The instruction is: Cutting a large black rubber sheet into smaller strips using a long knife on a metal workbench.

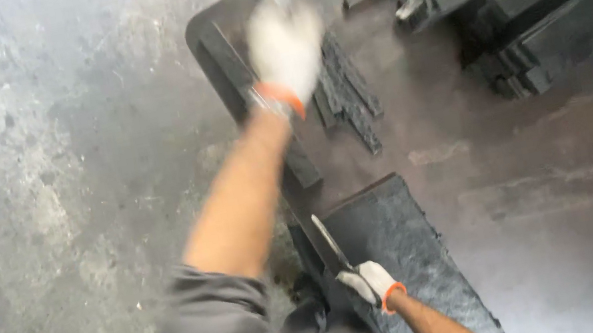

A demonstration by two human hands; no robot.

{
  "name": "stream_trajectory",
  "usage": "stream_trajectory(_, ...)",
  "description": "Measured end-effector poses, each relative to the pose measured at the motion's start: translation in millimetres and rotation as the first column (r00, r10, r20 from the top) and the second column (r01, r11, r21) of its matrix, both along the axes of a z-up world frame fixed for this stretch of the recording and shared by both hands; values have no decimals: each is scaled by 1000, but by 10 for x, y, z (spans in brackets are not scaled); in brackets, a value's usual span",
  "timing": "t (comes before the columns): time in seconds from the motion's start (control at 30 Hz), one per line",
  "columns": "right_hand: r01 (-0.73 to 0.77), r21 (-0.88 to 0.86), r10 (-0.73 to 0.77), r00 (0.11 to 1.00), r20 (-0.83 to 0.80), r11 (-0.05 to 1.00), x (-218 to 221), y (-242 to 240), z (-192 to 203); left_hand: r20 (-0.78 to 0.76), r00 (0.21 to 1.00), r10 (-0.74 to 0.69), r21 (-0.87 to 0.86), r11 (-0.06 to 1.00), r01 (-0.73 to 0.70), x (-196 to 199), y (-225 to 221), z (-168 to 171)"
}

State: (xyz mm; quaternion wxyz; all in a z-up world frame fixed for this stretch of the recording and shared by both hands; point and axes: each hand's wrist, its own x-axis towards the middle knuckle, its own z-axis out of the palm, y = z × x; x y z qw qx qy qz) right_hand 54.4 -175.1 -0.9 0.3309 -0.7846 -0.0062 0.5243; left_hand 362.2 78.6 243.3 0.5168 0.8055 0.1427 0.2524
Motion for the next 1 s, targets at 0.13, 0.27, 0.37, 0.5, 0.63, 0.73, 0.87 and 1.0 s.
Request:
stream_trajectory(0.13, -121, -80, 125, 991, 49, 989, -2, -131, -603, -153, 974, -169, 247, 947, 203, -909, -762, -1559)
stream_trajectory(0.27, -294, 93, 190, 796, 575, 951, -355, -454, -1696, -435, 772, -463, -217, 886, 409, -2023, -1283, -1601)
stream_trajectory(0.37, -461, 156, 105, 490, 865, 874, -863, -1010, -2839, -482, 778, -403, -340, 905, 257, -2851, -1404, -1430)
stream_trajectory(0.5, -151, -55, 160, 963, 215, 987, -664, -584, -2479, -535, 794, -288, -396, 916, 66, -3806, -1333, -1429)
stream_trajectory(0.63, 66, -132, -42, 983, 178, 989, -815, -317, -411, -680, 670, -299, -389, 921, 17, -4495, -1176, -1426)
stream_trajectory(0.73, 154, -273, -144, 988, 57, 949, -1188, -421, 272, -713, 634, -299, -436, 898, -67, -4896, -1153, -1660)
stream_trajectory(0.87, 68, -415, -19, 993, 120, 907, -1898, -988, 144, -731, 583, -354, -409, 912, 41, -5369, -1432, -2241)
stream_trajectory(1.0, 101, -470, -110, 994, 7, 877, -2502, -1370, 552, -723, 472, -504, -576, 818, -10, -5500, -1877, -1988)
